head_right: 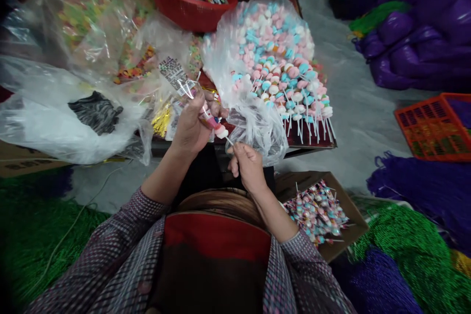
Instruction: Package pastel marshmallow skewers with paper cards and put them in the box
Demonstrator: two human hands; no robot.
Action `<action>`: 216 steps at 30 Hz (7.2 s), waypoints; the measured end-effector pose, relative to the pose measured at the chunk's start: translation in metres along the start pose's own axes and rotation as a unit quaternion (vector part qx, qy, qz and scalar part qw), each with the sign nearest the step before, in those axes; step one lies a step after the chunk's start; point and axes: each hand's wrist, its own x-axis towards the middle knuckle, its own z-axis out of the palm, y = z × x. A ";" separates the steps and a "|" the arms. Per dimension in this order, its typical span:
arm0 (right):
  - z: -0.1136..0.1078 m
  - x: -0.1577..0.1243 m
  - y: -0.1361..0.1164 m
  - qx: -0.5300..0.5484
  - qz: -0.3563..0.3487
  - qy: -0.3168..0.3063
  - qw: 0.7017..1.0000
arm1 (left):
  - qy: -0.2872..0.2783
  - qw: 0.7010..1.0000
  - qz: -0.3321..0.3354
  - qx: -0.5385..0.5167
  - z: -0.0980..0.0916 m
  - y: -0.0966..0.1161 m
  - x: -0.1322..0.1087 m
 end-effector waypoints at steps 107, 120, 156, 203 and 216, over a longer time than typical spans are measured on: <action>0.007 0.013 0.004 -0.054 -0.027 -0.041 0.997 | -0.082 0.986 0.027 0.141 -0.043 -0.035 0.001; 0.012 0.012 0.006 -0.029 -0.013 -0.033 0.999 | -0.094 0.985 -0.128 0.060 -0.023 -0.034 -0.022; -0.007 0.027 -0.023 -0.305 -0.208 0.065 0.927 | 0.027 0.975 0.116 0.188 -0.057 -0.029 0.012; 0.004 0.020 0.001 -0.002 0.096 -0.062 0.993 | 0.053 0.992 0.049 0.098 -0.048 -0.040 0.016; 0.006 0.022 0.013 -0.120 -0.048 -0.050 0.990 | 0.077 0.996 0.007 0.041 -0.026 -0.040 0.007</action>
